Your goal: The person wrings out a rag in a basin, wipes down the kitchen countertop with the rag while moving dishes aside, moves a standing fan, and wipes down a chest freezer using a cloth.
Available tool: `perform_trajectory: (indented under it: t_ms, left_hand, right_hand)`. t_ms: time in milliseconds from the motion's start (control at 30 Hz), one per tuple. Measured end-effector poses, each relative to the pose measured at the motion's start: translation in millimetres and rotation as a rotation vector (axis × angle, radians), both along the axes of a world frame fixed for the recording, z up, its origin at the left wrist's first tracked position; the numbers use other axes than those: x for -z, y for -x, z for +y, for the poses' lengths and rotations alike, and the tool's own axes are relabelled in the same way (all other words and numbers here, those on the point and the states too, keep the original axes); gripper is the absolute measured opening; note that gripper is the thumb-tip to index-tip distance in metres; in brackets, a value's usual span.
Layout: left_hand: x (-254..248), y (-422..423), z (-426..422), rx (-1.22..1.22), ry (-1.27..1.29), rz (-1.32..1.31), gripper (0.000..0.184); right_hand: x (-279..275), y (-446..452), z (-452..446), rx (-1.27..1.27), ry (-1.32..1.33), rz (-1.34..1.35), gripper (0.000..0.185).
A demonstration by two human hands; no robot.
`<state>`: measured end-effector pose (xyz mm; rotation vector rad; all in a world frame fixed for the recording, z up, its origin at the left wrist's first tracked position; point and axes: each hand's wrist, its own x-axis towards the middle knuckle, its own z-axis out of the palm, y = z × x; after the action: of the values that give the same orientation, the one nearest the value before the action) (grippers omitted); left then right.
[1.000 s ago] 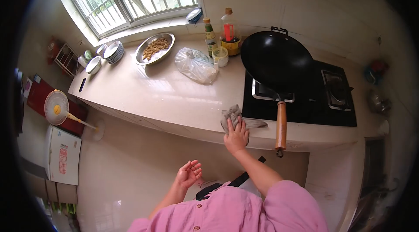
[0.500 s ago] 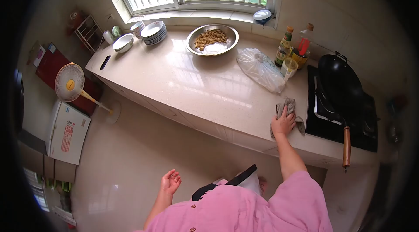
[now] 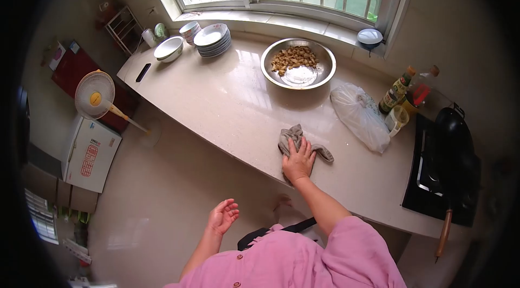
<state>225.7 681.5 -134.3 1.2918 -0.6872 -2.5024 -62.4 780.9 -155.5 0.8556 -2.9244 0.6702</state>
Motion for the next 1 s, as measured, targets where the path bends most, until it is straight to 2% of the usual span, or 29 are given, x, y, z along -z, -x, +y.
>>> perform_trajectory:
  t_ms: [200,300,400,567,733,767,933,1000]
  left_hand:
    - [6.3,-22.0,-40.3,-0.209,-0.005,-0.174,0.02]
    - [13.9,-31.3,-43.9,-0.28,-0.041,-0.226,0.02]
    - [18.5,-32.1,-45.9,-0.323,-0.152,-0.227,0.019]
    - [20.6,-35.6,-79.0,-0.276,-0.17,-0.192,0.02]
    - [13.9,-40.2,-144.0,-0.21,-0.11,-0.195,0.019]
    - [12.3,-44.6,-159.6,-0.195,-0.094,-0.184,0.018]
    - [4.2,-71.6,-244.4,-0.098,-0.019,-0.154,0.019]
    - [8.1,-85.0,-278.1,-0.089,0.0,-0.153,0.018]
  right_hand:
    - [-9.1,62.0,-46.2,-0.124,0.009,-0.008,0.056]
    - [-5.2,63.1,-81.0,0.127,0.029,-0.025,0.058]
    - [-1.8,44.5,-115.7,0.193,0.029,-0.035,0.061]
    - [-6.0,-7.3,-172.7,0.02,0.033,-0.155,0.067]
    - [-7.6,-59.1,-238.8,-0.078,0.07,-0.162,0.065]
    - [-7.3,-65.6,-251.5,-0.178,0.047,-0.152,0.066]
    - [-13.1,-64.3,-288.8,-0.474,-0.03,-0.08,0.066]
    - [-16.2,-57.5,-279.8,-0.489,-0.06,-0.061,0.066]
